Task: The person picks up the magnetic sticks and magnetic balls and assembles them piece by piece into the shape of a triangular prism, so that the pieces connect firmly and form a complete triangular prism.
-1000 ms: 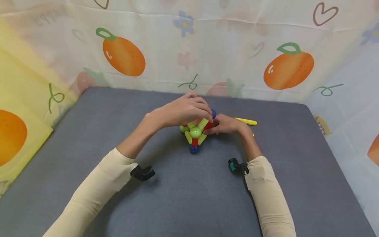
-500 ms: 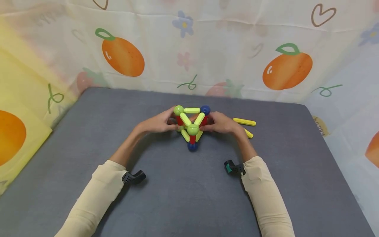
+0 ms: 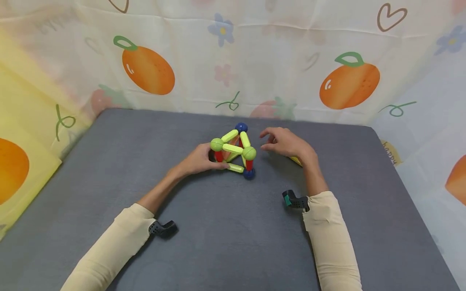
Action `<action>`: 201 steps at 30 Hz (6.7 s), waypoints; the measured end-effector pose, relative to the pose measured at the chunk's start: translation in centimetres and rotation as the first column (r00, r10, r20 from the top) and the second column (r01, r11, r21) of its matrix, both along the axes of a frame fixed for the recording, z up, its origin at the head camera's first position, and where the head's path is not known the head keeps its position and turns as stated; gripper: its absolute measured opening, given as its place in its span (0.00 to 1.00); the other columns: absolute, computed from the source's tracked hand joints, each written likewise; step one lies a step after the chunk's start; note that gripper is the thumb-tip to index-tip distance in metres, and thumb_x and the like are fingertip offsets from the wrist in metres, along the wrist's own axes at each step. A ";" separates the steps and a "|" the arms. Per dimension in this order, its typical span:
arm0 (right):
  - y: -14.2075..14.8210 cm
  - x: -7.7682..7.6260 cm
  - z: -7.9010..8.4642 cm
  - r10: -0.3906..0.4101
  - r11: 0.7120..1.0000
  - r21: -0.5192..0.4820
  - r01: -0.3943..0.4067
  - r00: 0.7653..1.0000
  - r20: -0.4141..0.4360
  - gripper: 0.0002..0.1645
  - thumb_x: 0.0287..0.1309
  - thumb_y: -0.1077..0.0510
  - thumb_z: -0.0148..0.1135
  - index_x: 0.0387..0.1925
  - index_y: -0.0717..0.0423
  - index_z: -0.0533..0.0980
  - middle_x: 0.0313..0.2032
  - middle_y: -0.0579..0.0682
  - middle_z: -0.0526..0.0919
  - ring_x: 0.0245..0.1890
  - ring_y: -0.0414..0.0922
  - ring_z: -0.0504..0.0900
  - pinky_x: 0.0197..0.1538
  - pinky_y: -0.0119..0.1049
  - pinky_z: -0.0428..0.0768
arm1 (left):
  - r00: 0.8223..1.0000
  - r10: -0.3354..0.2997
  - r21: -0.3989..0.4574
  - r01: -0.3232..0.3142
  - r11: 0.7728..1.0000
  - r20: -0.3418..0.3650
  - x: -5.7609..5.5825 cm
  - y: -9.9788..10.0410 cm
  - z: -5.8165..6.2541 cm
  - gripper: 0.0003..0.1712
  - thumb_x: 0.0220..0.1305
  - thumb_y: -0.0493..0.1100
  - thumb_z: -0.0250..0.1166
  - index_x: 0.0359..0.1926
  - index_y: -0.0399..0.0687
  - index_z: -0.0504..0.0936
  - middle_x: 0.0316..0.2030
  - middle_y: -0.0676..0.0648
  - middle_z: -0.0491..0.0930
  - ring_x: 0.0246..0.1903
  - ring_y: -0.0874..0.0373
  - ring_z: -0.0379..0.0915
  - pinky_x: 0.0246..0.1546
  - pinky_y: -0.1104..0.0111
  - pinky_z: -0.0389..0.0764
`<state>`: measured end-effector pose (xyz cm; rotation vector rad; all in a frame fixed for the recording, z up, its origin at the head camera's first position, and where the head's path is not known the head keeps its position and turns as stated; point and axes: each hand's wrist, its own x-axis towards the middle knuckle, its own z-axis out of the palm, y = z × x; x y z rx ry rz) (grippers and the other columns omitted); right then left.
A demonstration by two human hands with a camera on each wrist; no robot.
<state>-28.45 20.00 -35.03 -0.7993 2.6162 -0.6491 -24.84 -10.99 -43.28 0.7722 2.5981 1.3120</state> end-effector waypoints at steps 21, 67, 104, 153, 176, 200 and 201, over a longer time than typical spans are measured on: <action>3.2 1.2 2.0 0.149 0.952 0.231 -0.200 0.964 0.220 0.07 0.68 0.60 0.65 0.45 0.57 0.83 0.34 0.47 0.84 0.34 0.41 0.77 0.40 0.38 0.73 | 0.966 0.183 0.172 -0.151 0.973 -0.185 0.4 2.4 -1.7 0.29 0.63 0.46 0.77 0.56 0.43 0.72 0.37 0.44 0.76 0.33 0.55 0.72 0.36 0.69 0.74; -8.8 6.3 -0.6 0.048 0.921 0.356 0.155 0.864 -0.501 0.17 0.71 0.67 0.60 0.23 0.57 0.77 0.21 0.52 0.74 0.21 0.47 0.72 0.25 0.47 0.79 | 0.922 0.119 0.151 -0.067 0.986 -0.368 0.3 2.1 -1.8 0.18 0.66 0.42 0.75 0.53 0.40 0.82 0.40 0.43 0.79 0.37 0.54 0.77 0.42 0.63 0.79; -5.9 5.3 2.7 0.044 0.921 0.378 -0.097 0.988 0.146 0.37 0.70 0.54 0.68 0.74 0.59 0.65 0.40 0.57 0.85 0.25 0.49 0.85 0.45 0.44 0.83 | 0.946 0.113 0.151 -0.070 0.986 -0.304 0.1 2.5 -1.7 0.28 0.63 0.42 0.77 0.56 0.39 0.73 0.43 0.41 0.79 0.39 0.51 0.78 0.43 0.63 0.80; 4.7 -0.1 -0.5 -0.108 0.916 0.390 0.091 0.994 0.021 0.04 0.69 0.67 0.59 0.41 0.65 0.79 0.33 0.57 0.80 0.33 0.49 0.77 0.40 0.46 0.78 | 0.896 0.213 0.053 -0.209 0.976 -0.389 0.5 2.3 -1.9 0.15 0.72 0.49 0.69 0.50 0.46 0.78 0.40 0.46 0.80 0.36 0.55 0.74 0.40 0.63 0.77; -6.8 4.4 0.5 0.067 0.974 0.226 0.029 0.912 -0.405 0.12 0.67 0.55 0.71 0.35 0.58 0.78 0.24 0.51 0.75 0.22 0.48 0.75 0.29 0.44 0.76 | 0.910 0.200 0.043 -0.198 0.979 -0.363 0.3 2.2 -1.6 0.15 0.75 0.45 0.65 0.56 0.42 0.78 0.44 0.43 0.83 0.41 0.51 0.80 0.47 0.57 0.82; -0.4 2.1 3.0 0.163 0.987 -0.042 -0.157 0.954 0.253 0.31 0.70 0.53 0.68 0.71 0.55 0.74 0.43 0.59 0.91 0.27 0.55 0.89 0.34 0.44 0.87 | 0.941 0.242 0.098 -0.225 0.969 -0.236 0.0 2.3 -1.3 0.16 0.73 0.40 0.65 0.56 0.41 0.75 0.49 0.41 0.83 0.47 0.49 0.80 0.52 0.56 0.80; -0.3 2.1 2.9 0.155 0.988 -0.039 -0.150 0.955 0.251 0.26 0.70 0.54 0.68 0.66 0.56 0.78 0.42 0.59 0.91 0.26 0.55 0.89 0.34 0.42 0.86 | 0.941 0.243 0.099 -0.226 0.969 -0.234 0.0 2.2 -1.3 0.15 0.73 0.40 0.65 0.56 0.41 0.75 0.49 0.41 0.83 0.46 0.49 0.80 0.52 0.56 0.80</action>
